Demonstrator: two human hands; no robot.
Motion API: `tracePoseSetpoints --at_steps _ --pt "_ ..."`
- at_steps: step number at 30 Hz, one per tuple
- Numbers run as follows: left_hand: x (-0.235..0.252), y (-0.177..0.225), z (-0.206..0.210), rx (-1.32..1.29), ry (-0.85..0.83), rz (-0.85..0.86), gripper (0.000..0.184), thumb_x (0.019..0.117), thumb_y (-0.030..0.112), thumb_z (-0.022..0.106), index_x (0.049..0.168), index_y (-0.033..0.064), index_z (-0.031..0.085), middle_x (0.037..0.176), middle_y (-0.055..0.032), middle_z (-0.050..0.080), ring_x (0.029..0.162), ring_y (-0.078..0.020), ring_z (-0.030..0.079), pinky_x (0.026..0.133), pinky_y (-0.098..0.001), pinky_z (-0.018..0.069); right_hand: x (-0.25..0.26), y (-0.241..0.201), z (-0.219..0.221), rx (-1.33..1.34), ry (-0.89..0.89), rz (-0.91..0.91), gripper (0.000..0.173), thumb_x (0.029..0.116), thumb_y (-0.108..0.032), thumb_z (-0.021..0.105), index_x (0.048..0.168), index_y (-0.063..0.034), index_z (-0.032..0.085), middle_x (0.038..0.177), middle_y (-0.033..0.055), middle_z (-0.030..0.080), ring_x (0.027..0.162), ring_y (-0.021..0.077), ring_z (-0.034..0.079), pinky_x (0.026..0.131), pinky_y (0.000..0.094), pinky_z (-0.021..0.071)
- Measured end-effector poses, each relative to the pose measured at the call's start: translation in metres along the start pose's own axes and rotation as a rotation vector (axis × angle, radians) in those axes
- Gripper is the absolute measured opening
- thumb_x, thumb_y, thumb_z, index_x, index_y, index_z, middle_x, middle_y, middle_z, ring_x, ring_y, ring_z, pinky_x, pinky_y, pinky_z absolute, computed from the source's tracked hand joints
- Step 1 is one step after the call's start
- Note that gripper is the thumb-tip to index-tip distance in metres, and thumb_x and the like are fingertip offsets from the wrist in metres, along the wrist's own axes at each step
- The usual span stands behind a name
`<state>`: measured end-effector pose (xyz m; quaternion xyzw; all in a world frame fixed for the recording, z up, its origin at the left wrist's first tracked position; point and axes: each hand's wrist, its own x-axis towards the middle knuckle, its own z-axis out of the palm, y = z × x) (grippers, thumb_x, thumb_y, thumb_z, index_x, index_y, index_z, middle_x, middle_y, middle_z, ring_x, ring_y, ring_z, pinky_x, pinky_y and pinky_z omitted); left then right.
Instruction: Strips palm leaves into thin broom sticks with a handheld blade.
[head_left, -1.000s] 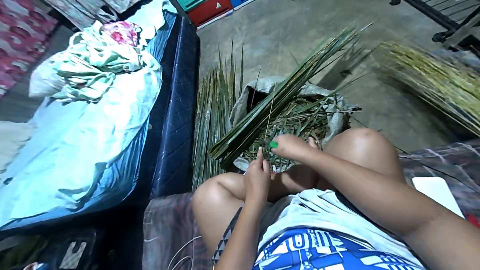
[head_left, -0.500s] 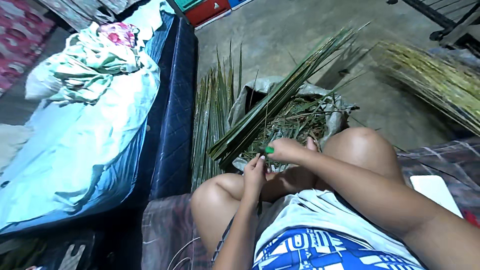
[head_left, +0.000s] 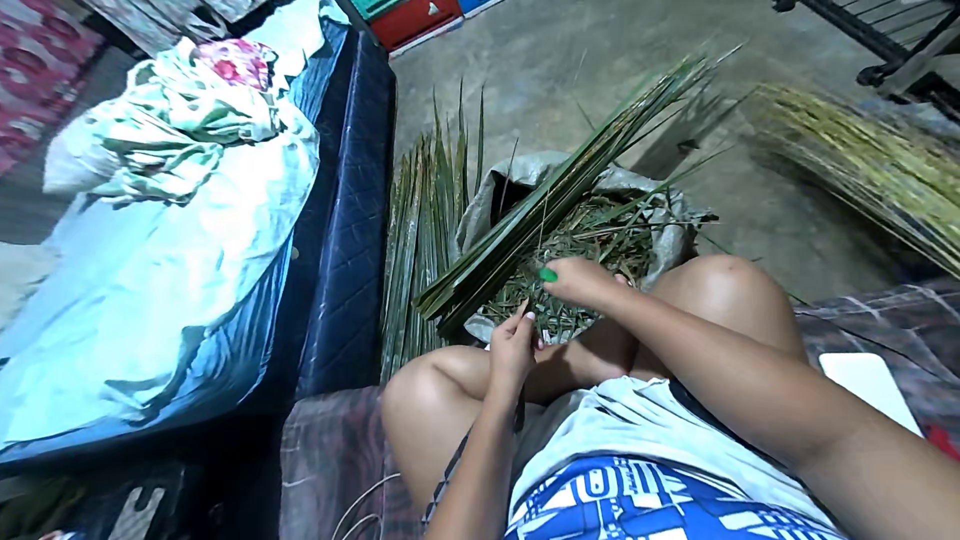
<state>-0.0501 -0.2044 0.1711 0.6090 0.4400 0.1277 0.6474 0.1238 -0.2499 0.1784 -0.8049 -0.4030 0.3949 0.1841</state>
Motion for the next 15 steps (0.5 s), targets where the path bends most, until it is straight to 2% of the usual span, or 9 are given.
tracePoseSetpoints --at_steps 2,3,5,7,9,10,12,14,15 --pt "0.000 0.001 -0.001 -0.009 -0.001 0.004 0.036 0.1094 0.011 0.046 0.139 -0.0064 0.057 0.056 0.0005 0.055 0.039 -0.0016 0.041 0.036 -0.0175 0.0338 -0.008 -0.006 0.005 -0.077 -0.106 -0.044 0.032 0.1065 -0.028 0.052 0.120 -0.0030 0.067 0.113 0.0226 0.068 0.110 0.0396 0.065 0.091 0.0620 0.0476" --pt "-0.001 0.001 -0.001 -0.010 0.001 0.005 0.036 0.1094 0.010 0.046 0.139 -0.0063 0.057 0.056 0.0002 0.055 0.039 -0.0016 0.041 0.036 -0.0174 0.0333 -0.009 -0.006 0.004 -0.094 -0.106 -0.029 0.032 0.1068 -0.027 0.052 0.122 -0.0029 0.067 0.116 0.0232 0.068 0.112 0.0407 0.064 0.093 0.0629 0.0472" --pt "-0.002 0.001 -0.001 0.005 0.002 0.004 0.036 0.1092 0.010 0.046 0.139 -0.0055 0.058 0.057 0.0003 0.055 0.039 -0.0015 0.041 0.036 -0.0175 0.0332 -0.002 0.003 -0.003 -0.059 0.015 0.055 0.031 0.1060 -0.026 0.055 0.121 -0.0022 0.069 0.115 0.0248 0.069 0.112 0.0434 0.065 0.092 0.0649 0.0486" --pt "-0.003 0.001 -0.001 0.043 -0.005 0.010 0.036 0.1091 0.011 0.047 0.139 -0.0044 0.058 0.058 0.0008 0.056 0.040 -0.0017 0.042 0.038 -0.0181 0.0352 0.012 0.019 -0.012 0.016 0.199 0.134 0.030 0.1048 -0.026 0.058 0.115 -0.0007 0.070 0.107 0.0265 0.070 0.103 0.0467 0.068 0.084 0.0673 0.0509" --pt "-0.003 0.000 0.000 0.061 -0.013 0.022 0.036 0.1090 0.011 0.046 0.140 -0.0044 0.058 0.058 0.0011 0.055 0.041 -0.0019 0.043 0.039 -0.0182 0.0353 0.021 0.028 -0.016 0.129 0.296 0.170 0.030 0.1052 -0.030 0.058 0.110 -0.0016 0.068 0.098 0.0255 0.069 0.094 0.0454 0.068 0.075 0.0654 0.0509" --pt "-0.002 0.000 0.001 0.076 -0.020 0.022 0.037 0.1090 0.011 0.047 0.141 -0.0039 0.057 0.059 0.0009 0.055 0.041 -0.0023 0.043 0.039 -0.0185 0.0356 0.023 0.028 -0.016 0.193 0.279 0.164 0.032 0.1057 -0.032 0.057 0.109 -0.0020 0.067 0.096 0.0242 0.068 0.090 0.0428 0.067 0.074 0.0629 0.0508" --pt "-0.001 0.000 0.003 0.108 -0.030 0.014 0.037 0.1089 0.012 0.048 0.142 -0.0026 0.056 0.063 -0.0001 0.057 0.043 -0.0029 0.044 0.040 -0.0189 0.0366 0.019 0.018 -0.010 0.327 0.133 0.090 0.039 0.1078 -0.037 0.056 0.116 0.0002 0.064 0.096 0.0218 0.064 0.085 0.0348 0.063 0.077 0.0549 0.0505" --pt "-0.001 0.000 0.006 0.142 -0.027 0.004 0.039 0.1076 0.013 0.052 0.144 -0.0014 0.054 0.070 -0.0028 0.061 0.045 -0.0039 0.046 0.042 -0.0201 0.0383 0.014 0.009 0.002 0.386 -0.050 0.009 0.039 0.1085 -0.038 0.055 0.119 -0.0006 0.061 0.092 0.0137 0.058 0.076 0.0222 0.054 0.072 0.0417 0.0466" --pt "-0.002 0.001 0.007 0.159 -0.031 0.001 0.042 0.1064 0.013 0.055 0.146 -0.0008 0.052 0.075 -0.0044 0.063 0.047 -0.0042 0.047 0.043 -0.0204 0.0397 0.013 0.006 0.006 0.408 -0.111 -0.004 0.036 0.1088 -0.035 0.055 0.121 -0.0016 0.060 0.090 0.0107 0.055 0.074 0.0187 0.050 0.070 0.0379 0.0444"
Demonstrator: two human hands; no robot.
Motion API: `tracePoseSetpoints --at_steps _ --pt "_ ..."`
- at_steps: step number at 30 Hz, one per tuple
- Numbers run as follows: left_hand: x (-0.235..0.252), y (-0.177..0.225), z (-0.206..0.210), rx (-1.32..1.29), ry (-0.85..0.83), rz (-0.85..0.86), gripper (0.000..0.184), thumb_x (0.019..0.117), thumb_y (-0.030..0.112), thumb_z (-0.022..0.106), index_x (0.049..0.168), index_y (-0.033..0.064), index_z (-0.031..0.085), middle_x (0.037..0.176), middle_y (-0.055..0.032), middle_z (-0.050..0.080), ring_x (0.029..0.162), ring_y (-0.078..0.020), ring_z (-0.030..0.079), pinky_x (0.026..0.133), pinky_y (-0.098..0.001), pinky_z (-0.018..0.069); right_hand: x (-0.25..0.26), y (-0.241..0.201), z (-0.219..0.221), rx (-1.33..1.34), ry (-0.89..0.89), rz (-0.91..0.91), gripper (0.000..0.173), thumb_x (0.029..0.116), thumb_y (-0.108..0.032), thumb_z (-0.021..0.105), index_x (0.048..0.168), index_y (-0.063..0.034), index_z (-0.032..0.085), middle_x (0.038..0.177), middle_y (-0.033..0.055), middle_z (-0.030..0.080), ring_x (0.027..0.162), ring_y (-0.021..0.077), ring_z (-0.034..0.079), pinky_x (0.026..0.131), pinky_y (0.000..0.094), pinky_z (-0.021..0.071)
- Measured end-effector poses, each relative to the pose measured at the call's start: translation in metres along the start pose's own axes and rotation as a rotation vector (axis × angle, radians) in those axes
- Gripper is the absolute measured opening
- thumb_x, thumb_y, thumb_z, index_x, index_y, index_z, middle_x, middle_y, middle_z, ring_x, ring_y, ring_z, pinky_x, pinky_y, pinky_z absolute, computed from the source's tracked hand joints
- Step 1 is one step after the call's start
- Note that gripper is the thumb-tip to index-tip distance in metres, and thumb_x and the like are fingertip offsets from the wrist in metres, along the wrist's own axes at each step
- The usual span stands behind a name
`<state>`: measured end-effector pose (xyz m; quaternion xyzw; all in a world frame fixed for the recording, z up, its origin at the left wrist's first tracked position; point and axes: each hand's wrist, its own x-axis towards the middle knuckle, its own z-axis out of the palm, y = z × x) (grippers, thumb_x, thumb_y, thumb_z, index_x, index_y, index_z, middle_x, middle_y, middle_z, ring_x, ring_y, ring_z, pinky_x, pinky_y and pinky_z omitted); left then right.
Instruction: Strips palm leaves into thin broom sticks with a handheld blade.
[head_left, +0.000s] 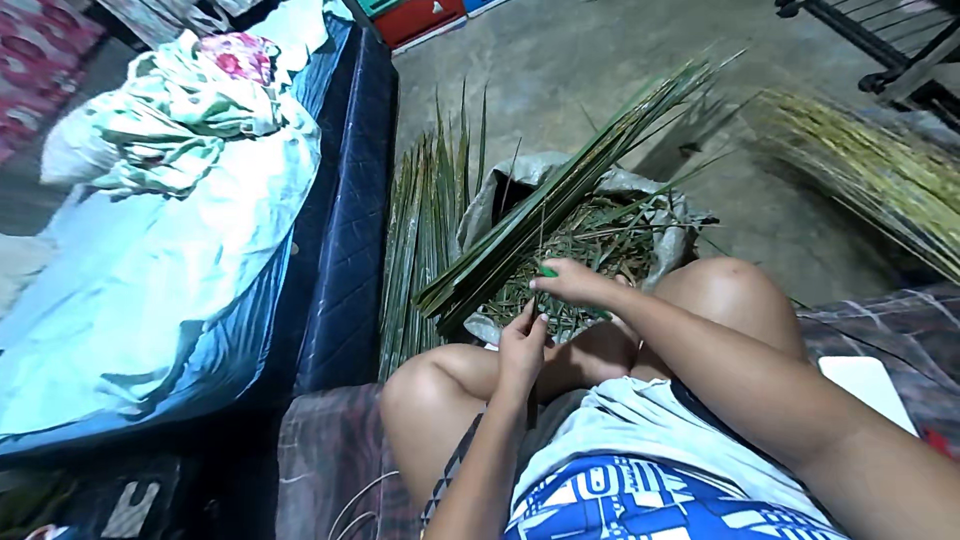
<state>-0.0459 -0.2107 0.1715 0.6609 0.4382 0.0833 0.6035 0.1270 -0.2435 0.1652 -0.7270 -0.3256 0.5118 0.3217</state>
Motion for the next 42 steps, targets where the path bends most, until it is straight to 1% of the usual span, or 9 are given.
tracePoseSetpoints --at_steps 6,10,14,18,23,29,34,37,42 --pt "-0.005 0.000 0.000 0.022 -0.154 -0.005 0.050 0.1040 0.014 0.060 0.149 -0.0018 0.046 0.080 -0.0056 0.067 0.051 -0.0070 0.056 0.048 -0.0227 0.0498 0.009 0.015 -0.018 0.251 0.130 -0.089 0.023 0.1096 -0.028 0.054 0.119 -0.0097 0.063 0.073 0.0006 0.047 0.054 0.0077 0.040 0.051 0.0243 0.0366" --pt "-0.001 -0.004 0.001 -0.023 -0.019 0.032 0.035 0.1074 0.015 0.054 0.135 -0.0055 0.060 0.069 -0.0022 0.064 0.045 -0.0022 0.047 0.042 -0.0186 0.0393 0.010 0.012 -0.022 0.068 0.315 -0.048 0.032 0.1087 -0.033 0.056 0.120 -0.0036 0.064 0.095 0.0190 0.063 0.080 0.0297 0.060 0.074 0.0503 0.0494" --pt "0.006 -0.012 -0.001 0.046 0.107 0.060 0.035 0.1096 0.016 0.048 0.134 -0.0038 0.063 0.068 -0.0012 0.062 0.049 -0.0026 0.048 0.048 -0.0204 0.0415 -0.014 0.000 0.000 -0.171 0.002 -0.012 0.030 0.1072 -0.026 0.056 0.117 0.0015 0.062 0.098 0.0179 0.061 0.084 0.0272 0.057 0.079 0.0478 0.0470" --pt "0.009 -0.016 -0.005 0.219 0.178 0.103 0.031 0.1053 0.013 0.047 0.086 0.0012 0.067 0.065 0.0008 0.060 0.057 -0.0055 0.056 0.060 -0.0269 0.0483 -0.035 -0.011 0.029 -0.503 -0.099 -0.032 0.033 0.1062 -0.029 0.054 0.118 -0.0001 0.065 0.111 0.0234 0.067 0.107 0.0401 0.065 0.090 0.0611 0.0488" --pt "0.005 -0.011 -0.002 0.263 0.101 0.064 0.038 0.1105 0.021 0.046 0.140 0.0029 0.061 0.082 -0.0064 0.067 0.060 -0.0085 0.056 0.062 -0.0277 0.0495 -0.012 -0.009 0.007 -0.556 0.229 0.066 0.030 0.1045 -0.024 0.059 0.120 -0.0005 0.067 0.116 0.0260 0.070 0.112 0.0459 0.066 0.089 0.0663 0.0504" --pt "0.010 -0.013 -0.007 0.312 0.128 0.039 0.037 0.1105 0.023 0.046 0.137 0.0048 0.064 0.075 -0.0040 0.064 0.060 -0.0097 0.056 0.062 -0.0297 0.0496 -0.021 -0.016 0.004 -0.402 0.014 0.075 0.032 0.1062 -0.028 0.054 0.112 -0.0001 0.067 0.104 0.0225 0.066 0.099 0.0376 0.065 0.085 0.0590 0.0497" --pt "0.013 -0.014 -0.009 0.398 0.141 0.001 0.035 0.1076 0.020 0.043 0.101 0.0010 0.072 0.077 -0.0067 0.065 0.071 -0.0166 0.063 0.072 -0.0400 0.0527 -0.038 -0.018 0.033 -0.567 -0.127 0.067 0.035 0.1070 -0.028 0.052 0.120 0.0007 0.065 0.117 0.0249 0.067 0.112 0.0412 0.065 0.092 0.0619 0.0489" --pt "0.011 -0.011 -0.009 0.397 0.111 0.015 0.040 0.1110 0.026 0.043 0.138 0.0048 0.064 0.084 -0.0086 0.068 0.068 -0.0150 0.060 0.070 -0.0357 0.0523 -0.022 -0.016 0.025 -0.650 0.064 0.102 0.033 0.1055 -0.025 0.056 0.127 -0.0008 0.065 0.123 0.0256 0.068 0.119 0.0451 0.064 0.095 0.0655 0.0486" --pt "0.009 -0.011 -0.008 0.400 0.104 0.032 0.042 0.1110 0.027 0.043 0.146 0.0099 0.058 0.079 -0.0062 0.065 0.064 -0.0131 0.057 0.066 -0.0334 0.0508 0.001 -0.009 0.003 -0.596 0.363 0.116 0.027 0.1012 -0.024 0.065 0.118 -0.0028 0.068 0.110 0.0239 0.072 0.105 0.0454 0.069 0.082 0.0653 0.0534"
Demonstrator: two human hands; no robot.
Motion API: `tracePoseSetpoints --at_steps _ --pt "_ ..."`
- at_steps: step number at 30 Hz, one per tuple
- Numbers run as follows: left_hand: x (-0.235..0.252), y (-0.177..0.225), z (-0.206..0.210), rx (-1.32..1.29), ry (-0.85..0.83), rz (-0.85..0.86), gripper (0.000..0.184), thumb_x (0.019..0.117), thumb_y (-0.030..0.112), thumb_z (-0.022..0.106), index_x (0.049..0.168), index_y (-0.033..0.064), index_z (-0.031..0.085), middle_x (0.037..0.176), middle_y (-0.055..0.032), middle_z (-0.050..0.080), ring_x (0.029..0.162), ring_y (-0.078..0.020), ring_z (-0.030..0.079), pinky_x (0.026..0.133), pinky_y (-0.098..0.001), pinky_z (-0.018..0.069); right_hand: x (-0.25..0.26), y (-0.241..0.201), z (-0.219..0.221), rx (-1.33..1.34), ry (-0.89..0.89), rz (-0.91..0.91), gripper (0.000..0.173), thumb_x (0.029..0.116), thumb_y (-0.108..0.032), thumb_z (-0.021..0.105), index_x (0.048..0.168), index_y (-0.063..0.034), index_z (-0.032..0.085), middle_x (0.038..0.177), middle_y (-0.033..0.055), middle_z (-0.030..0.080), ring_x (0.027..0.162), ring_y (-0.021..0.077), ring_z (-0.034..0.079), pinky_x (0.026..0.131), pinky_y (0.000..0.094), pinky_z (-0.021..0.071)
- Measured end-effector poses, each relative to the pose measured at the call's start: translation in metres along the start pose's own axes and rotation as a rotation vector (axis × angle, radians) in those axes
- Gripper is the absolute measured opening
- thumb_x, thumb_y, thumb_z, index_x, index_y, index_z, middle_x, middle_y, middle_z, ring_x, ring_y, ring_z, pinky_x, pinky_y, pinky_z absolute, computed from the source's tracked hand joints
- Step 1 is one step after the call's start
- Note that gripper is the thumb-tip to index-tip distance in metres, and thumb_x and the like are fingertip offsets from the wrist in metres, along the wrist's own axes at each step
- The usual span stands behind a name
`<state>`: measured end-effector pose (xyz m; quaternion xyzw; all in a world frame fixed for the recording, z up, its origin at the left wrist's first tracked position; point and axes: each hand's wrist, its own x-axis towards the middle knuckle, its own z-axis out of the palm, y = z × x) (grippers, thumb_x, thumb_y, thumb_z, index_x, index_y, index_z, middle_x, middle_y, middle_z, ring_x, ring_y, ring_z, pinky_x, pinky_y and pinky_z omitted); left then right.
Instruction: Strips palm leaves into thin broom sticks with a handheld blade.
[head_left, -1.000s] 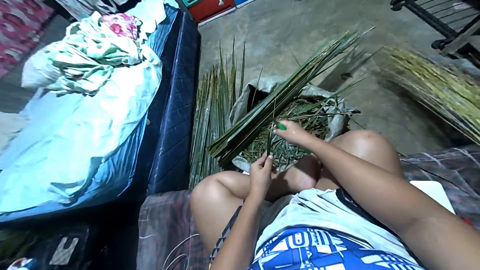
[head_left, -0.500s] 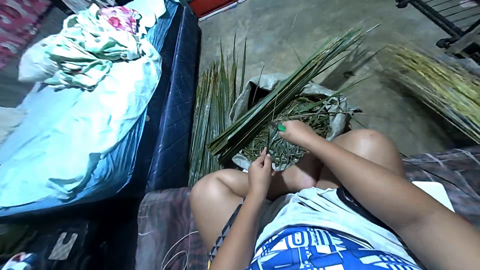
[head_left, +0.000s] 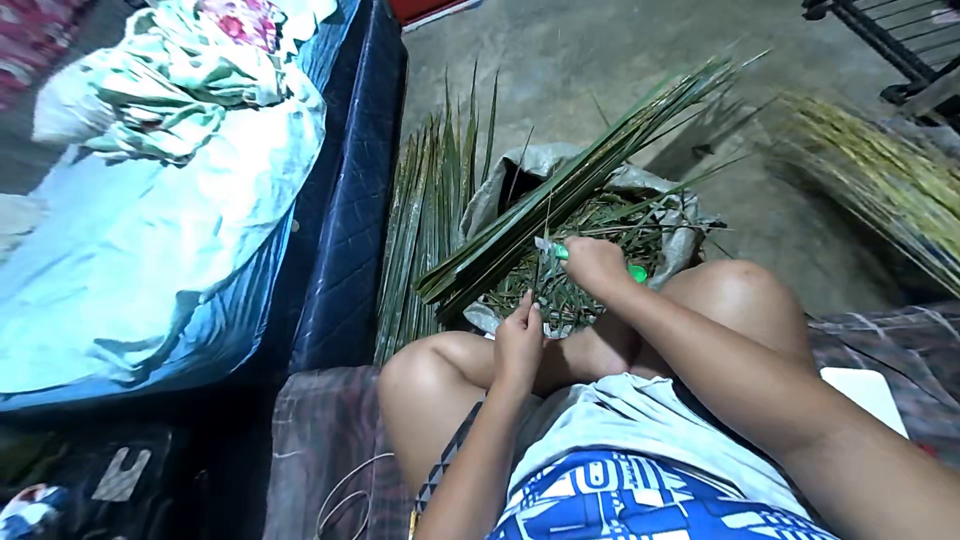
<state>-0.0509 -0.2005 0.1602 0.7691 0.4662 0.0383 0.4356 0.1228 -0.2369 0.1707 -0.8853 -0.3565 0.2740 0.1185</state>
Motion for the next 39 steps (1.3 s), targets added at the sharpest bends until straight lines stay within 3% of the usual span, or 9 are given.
tracePoseSetpoints --at_steps 4,8,13,22,25,28,33,37,39 --pt "0.002 -0.002 -0.002 0.033 0.001 -0.023 0.040 0.1112 0.027 0.043 0.141 0.0080 0.062 0.086 -0.0097 0.070 0.071 -0.0173 0.063 0.073 -0.0383 0.0535 -0.021 -0.007 -0.002 0.103 -0.330 -0.079 0.034 0.1057 -0.030 0.055 0.117 -0.0007 0.067 0.113 0.0235 0.068 0.108 0.0405 0.065 0.090 0.0620 0.0496" --pt "0.001 0.000 -0.002 0.067 0.010 -0.037 0.035 0.1069 0.019 0.043 0.089 0.0012 0.067 0.074 -0.0071 0.062 0.071 -0.0184 0.063 0.071 -0.0411 0.0517 -0.041 -0.016 0.013 0.085 -0.488 -0.178 0.032 0.1072 -0.028 0.051 0.113 0.0004 0.065 0.107 0.0212 0.065 0.101 0.0361 0.064 0.085 0.0576 0.0491" --pt "0.000 -0.002 -0.001 0.061 -0.049 -0.020 0.043 0.1115 0.029 0.040 0.147 0.0093 0.057 0.088 -0.0099 0.069 0.072 -0.0177 0.061 0.074 -0.0383 0.0523 -0.011 -0.001 0.008 -0.030 -0.166 -0.022 0.030 0.1040 -0.023 0.059 0.120 0.0006 0.068 0.118 0.0267 0.069 0.113 0.0468 0.066 0.089 0.0672 0.0502" --pt "0.004 -0.002 -0.008 -0.018 0.011 -0.033 0.038 0.1091 0.019 0.042 0.132 0.0026 0.066 0.084 -0.0084 0.068 0.071 -0.0143 0.063 0.072 -0.0351 0.0532 -0.034 -0.015 0.012 0.180 -0.573 -0.189 0.032 0.1085 -0.028 0.050 0.105 0.0006 0.063 0.092 0.0158 0.058 0.081 0.0265 0.056 0.073 0.0478 0.0453" --pt "0.005 -0.006 -0.006 -0.001 0.020 -0.028 0.035 0.1087 0.019 0.042 0.112 -0.0004 0.070 0.079 -0.0080 0.065 0.070 -0.0154 0.062 0.071 -0.0366 0.0528 -0.037 -0.022 0.013 0.019 -0.469 -0.172 0.033 0.1066 -0.028 0.052 0.117 0.0005 0.066 0.114 0.0235 0.067 0.109 0.0391 0.065 0.090 0.0598 0.0493" --pt "0.003 -0.004 -0.007 -0.014 -0.008 -0.023 0.041 0.1114 0.025 0.042 0.141 0.0047 0.061 0.084 -0.0086 0.068 0.067 -0.0144 0.060 0.070 -0.0339 0.0524 -0.024 -0.021 0.014 -0.070 -0.264 -0.104 0.033 0.1046 -0.024 0.057 0.126 -0.0017 0.066 0.125 0.0249 0.068 0.119 0.0449 0.064 0.094 0.0651 0.0491" --pt "0.001 -0.004 -0.008 -0.037 0.004 -0.017 0.041 0.1113 0.027 0.043 0.144 0.0083 0.059 0.078 -0.0054 0.065 0.062 -0.0119 0.057 0.066 -0.0313 0.0507 -0.001 -0.020 0.008 -0.062 -0.055 0.014 0.027 0.1029 -0.021 0.062 0.122 -0.0023 0.067 0.117 0.0239 0.071 0.111 0.0447 0.068 0.086 0.0637 0.0531" --pt "0.002 -0.008 -0.010 -0.022 0.000 -0.030 0.041 0.1112 0.028 0.044 0.142 0.0078 0.061 0.086 -0.0086 0.070 0.068 -0.0141 0.062 0.071 -0.0345 0.0531 -0.014 -0.022 0.003 0.028 -0.238 -0.052 0.033 0.1038 -0.030 0.058 0.120 -0.0024 0.068 0.117 0.0233 0.069 0.113 0.0418 0.066 0.091 0.0632 0.0502" --pt "0.003 -0.010 -0.011 -0.013 0.024 -0.024 0.036 0.1097 0.024 0.045 0.118 0.0017 0.072 0.082 -0.0095 0.068 0.071 -0.0169 0.064 0.073 -0.0388 0.0540 -0.027 -0.025 0.009 0.072 -0.435 -0.123 0.035 0.1060 -0.031 0.054 0.116 0.0009 0.066 0.111 0.0231 0.067 0.105 0.0385 0.065 0.089 0.0604 0.0491"
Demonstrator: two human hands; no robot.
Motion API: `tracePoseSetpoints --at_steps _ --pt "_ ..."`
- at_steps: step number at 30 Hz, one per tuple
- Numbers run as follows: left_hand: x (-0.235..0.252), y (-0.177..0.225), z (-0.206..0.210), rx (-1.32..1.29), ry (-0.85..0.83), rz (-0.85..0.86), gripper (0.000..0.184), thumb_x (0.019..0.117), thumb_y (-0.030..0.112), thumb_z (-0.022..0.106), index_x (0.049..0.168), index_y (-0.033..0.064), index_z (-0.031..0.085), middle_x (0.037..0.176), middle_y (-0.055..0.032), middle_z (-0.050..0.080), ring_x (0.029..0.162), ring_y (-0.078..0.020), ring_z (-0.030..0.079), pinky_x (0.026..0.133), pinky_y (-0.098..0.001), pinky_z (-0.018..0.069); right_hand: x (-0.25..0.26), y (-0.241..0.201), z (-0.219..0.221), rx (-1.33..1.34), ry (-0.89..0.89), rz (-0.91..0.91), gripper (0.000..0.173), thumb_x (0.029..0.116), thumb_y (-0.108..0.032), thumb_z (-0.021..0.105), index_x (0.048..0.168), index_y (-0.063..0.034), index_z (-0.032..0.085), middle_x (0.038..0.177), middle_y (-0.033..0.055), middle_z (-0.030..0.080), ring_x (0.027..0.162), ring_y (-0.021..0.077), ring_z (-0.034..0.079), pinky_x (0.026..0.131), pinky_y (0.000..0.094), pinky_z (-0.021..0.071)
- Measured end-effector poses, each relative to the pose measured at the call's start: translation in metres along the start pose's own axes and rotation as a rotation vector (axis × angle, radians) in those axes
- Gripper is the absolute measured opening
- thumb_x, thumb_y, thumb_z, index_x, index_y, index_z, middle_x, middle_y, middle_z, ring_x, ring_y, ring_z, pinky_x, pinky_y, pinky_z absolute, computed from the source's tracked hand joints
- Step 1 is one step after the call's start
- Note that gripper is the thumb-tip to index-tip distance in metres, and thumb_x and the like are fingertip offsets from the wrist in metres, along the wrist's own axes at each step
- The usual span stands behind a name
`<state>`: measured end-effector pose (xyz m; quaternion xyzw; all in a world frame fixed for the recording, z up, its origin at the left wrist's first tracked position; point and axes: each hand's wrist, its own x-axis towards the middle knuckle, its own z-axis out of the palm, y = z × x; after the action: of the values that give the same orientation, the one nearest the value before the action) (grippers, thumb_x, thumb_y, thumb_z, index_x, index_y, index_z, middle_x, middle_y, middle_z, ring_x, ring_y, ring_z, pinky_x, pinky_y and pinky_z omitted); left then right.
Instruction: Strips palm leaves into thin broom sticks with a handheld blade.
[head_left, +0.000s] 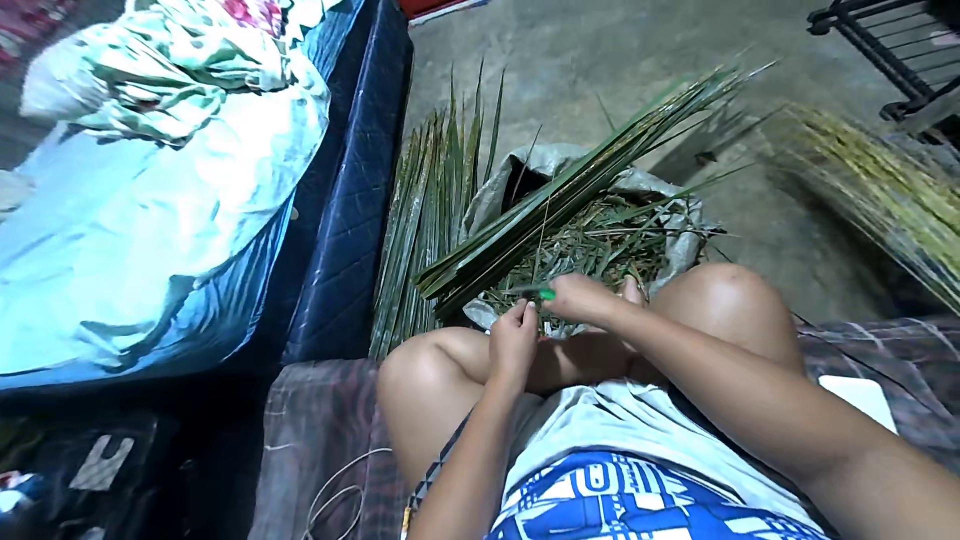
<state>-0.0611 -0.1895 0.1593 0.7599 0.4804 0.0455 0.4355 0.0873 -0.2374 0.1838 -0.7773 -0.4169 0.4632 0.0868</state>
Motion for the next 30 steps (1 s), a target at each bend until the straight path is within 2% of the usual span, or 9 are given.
tracePoseSetpoints --at_steps 1,3,8,11,14,18,21,26,30 --pt "0.001 0.000 -0.001 0.015 0.009 -0.006 0.034 0.1072 0.021 0.045 0.099 0.0009 0.071 0.078 -0.0087 0.066 0.072 -0.0181 0.064 0.073 -0.0412 0.0531 -0.003 -0.002 0.006 0.011 -0.059 -0.026 0.034 0.1064 -0.030 0.053 0.113 0.0014 0.065 0.106 0.0216 0.065 0.099 0.0357 0.064 0.084 0.0578 0.0489" --pt "0.000 0.001 -0.003 0.032 0.000 -0.025 0.035 0.1063 0.020 0.044 0.090 0.0005 0.069 0.077 -0.0088 0.065 0.074 -0.0195 0.065 0.074 -0.0429 0.0529 -0.006 -0.008 0.012 -0.014 -0.057 -0.019 0.031 0.1059 -0.027 0.053 0.114 0.0006 0.065 0.109 0.0218 0.066 0.102 0.0362 0.065 0.086 0.0582 0.0494" --pt "-0.002 0.001 -0.005 0.007 -0.043 -0.012 0.042 0.1113 0.028 0.042 0.137 0.0030 0.064 0.092 -0.0126 0.071 0.077 -0.0201 0.066 0.080 -0.0412 0.0552 0.018 0.002 -0.008 -0.106 0.271 0.131 0.031 0.1047 -0.026 0.058 0.120 -0.0014 0.069 0.118 0.0249 0.070 0.114 0.0446 0.066 0.091 0.0653 0.0500" --pt "-0.002 -0.001 -0.007 0.016 -0.033 -0.017 0.044 0.1114 0.029 0.042 0.143 0.0042 0.060 0.094 -0.0135 0.072 0.079 -0.0217 0.067 0.081 -0.0424 0.0552 0.027 0.010 -0.021 -0.037 0.354 0.153 0.030 0.1034 -0.027 0.060 0.114 -0.0010 0.070 0.113 0.0248 0.071 0.110 0.0444 0.067 0.088 0.0653 0.0512" --pt "0.001 -0.002 -0.010 0.041 -0.033 -0.037 0.044 0.1115 0.030 0.042 0.144 0.0059 0.059 0.104 -0.0161 0.073 0.089 -0.0249 0.069 0.088 -0.0458 0.0540 0.016 0.001 -0.013 0.042 0.104 0.044 0.033 0.1060 -0.029 0.054 0.115 0.0003 0.067 0.108 0.0231 0.067 0.101 0.0376 0.065 0.088 0.0591 0.0499" --pt "0.002 -0.003 -0.007 0.047 -0.001 0.000 0.035 0.1073 0.022 0.043 0.096 0.0023 0.069 0.079 -0.0100 0.065 0.076 -0.0217 0.065 0.075 -0.0451 0.0518 0.004 -0.010 0.012 0.020 -0.066 -0.035 0.032 0.1072 -0.028 0.052 0.109 0.0011 0.065 0.101 0.0201 0.063 0.092 0.0329 0.062 0.081 0.0546 0.0477" --pt "0.002 -0.001 -0.006 0.001 -0.061 -0.001 0.042 0.1109 0.028 0.043 0.142 0.0072 0.061 0.099 -0.0137 0.072 0.080 -0.0206 0.066 0.082 -0.0413 0.0540 0.008 -0.006 0.002 -0.100 0.076 0.071 0.034 0.1055 -0.028 0.054 0.122 -0.0012 0.067 0.122 0.0246 0.067 0.118 0.0419 0.064 0.095 0.0640 0.0480" --pt "0.000 0.001 -0.005 -0.002 -0.070 0.011 0.043 0.1109 0.029 0.042 0.148 0.0121 0.057 0.094 -0.0115 0.071 0.075 -0.0191 0.063 0.077 -0.0399 0.0528 0.030 0.007 -0.015 -0.134 0.354 0.182 0.029 0.1031 -0.024 0.062 0.120 -0.0017 0.068 0.116 0.0243 0.071 0.111 0.0449 0.067 0.087 0.0648 0.0516" --pt "-0.002 0.003 -0.007 0.145 -0.034 0.024 0.044 0.1109 0.030 0.041 0.150 0.0152 0.055 0.105 -0.0147 0.073 0.092 -0.0271 0.069 0.088 -0.0483 0.0526 0.025 0.006 -0.020 -0.064 0.324 0.165 0.031 0.1033 -0.028 0.061 0.117 -0.0015 0.068 0.112 0.0242 0.070 0.109 0.0432 0.068 0.088 0.0633 0.0518"
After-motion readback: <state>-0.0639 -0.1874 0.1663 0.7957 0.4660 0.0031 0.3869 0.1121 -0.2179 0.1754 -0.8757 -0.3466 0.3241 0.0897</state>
